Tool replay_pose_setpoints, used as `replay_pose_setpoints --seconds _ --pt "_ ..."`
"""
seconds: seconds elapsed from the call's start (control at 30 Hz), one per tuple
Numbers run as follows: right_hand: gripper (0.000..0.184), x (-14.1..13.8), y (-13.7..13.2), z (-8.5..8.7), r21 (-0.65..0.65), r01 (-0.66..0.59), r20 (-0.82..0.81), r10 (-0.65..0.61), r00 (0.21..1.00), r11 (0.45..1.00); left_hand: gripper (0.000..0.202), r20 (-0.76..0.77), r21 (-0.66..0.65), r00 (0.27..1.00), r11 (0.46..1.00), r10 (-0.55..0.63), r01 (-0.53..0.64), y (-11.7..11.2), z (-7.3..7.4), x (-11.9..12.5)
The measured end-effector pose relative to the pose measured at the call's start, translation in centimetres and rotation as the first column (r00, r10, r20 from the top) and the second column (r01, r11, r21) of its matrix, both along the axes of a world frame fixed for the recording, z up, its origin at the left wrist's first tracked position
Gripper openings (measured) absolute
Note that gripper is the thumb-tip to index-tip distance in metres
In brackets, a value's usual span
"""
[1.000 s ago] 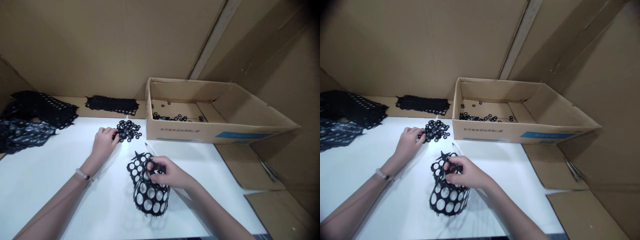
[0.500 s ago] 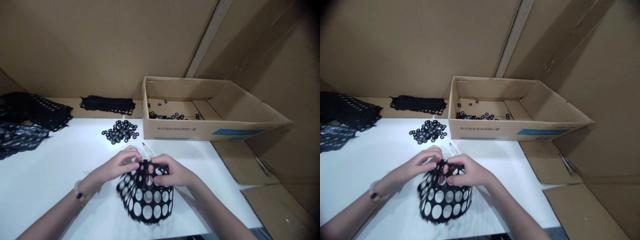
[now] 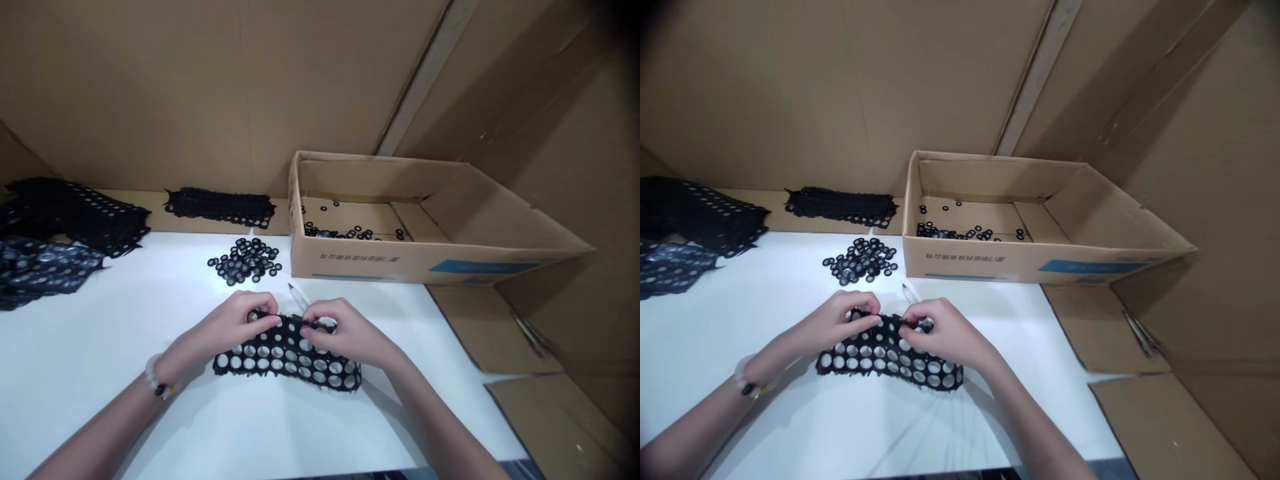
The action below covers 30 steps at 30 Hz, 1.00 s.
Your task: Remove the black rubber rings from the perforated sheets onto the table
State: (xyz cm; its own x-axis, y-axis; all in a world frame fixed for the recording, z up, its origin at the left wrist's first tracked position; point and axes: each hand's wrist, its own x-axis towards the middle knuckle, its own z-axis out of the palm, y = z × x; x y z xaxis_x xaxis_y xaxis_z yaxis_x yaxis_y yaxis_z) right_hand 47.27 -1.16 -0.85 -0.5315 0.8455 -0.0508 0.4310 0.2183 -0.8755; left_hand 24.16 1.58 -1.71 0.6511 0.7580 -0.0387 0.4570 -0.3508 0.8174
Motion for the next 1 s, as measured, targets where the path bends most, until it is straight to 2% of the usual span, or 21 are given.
replay_pose_setpoints --seconds 0.2,0.27,0.37,0.43,0.57,0.67,0.8,0.87,1.0 --pt "0.007 -0.3 -0.1 -1.0 -0.061 0.081 -0.044 -0.084 0.995 0.995 0.022 -0.047 0.084 0.998 0.995 -0.043 0.046 0.2 -0.3 -0.1" --pt "0.006 -0.5 -0.1 -1.2 -0.095 0.094 -0.065 -0.1 0.993 0.991 0.017 -0.052 0.186 0.999 0.982 -0.011 0.021 0.2 -0.4 0.0" --pt "0.007 -0.7 -0.2 -1.3 -0.161 0.1 -0.124 -0.121 0.985 0.982 0.011 -0.06 0.399 0.994 0.915 0.087 -0.056 -0.2 -0.3 0.3" --pt "0.008 -0.8 -0.2 -1.5 -0.184 0.11 -0.156 -0.139 0.978 0.977 0.006 -0.104 0.461 0.992 0.887 0.073 -0.017 -0.6 0.0 0.5" --pt "0.008 -1.2 -0.2 -1.8 -0.18 0.15 -0.173 -0.181 0.968 0.972 0.002 -0.147 0.444 0.988 0.889 -0.047 0.108 -1.5 0.5 0.7" --pt "0.009 -1.5 -0.4 -1.8 -0.176 0.154 -0.158 -0.183 0.97 0.972 0.007 -0.153 0.434 0.988 0.897 -0.017 0.083 -1.8 0.2 1.1" --pt "0.01 -1.8 -0.7 -1.7 -0.144 0.161 -0.125 -0.18 0.976 0.976 0.013 -0.168 0.468 0.986 0.881 0.019 0.063 -1.9 -0.4 1.5" --pt "0.011 -2.0 -0.8 -1.7 -0.119 0.169 -0.119 -0.183 0.976 0.978 0.011 -0.186 0.515 0.982 0.854 0.022 0.078 -1.9 -0.6 1.7" --pt "0.01 -2.1 -0.9 -1.9 -0.027 0.183 -0.073 -0.185 0.98 0.983 0.011 -0.238 0.655 0.967 0.75 0.092 0.09 -2.0 -0.8 1.9"
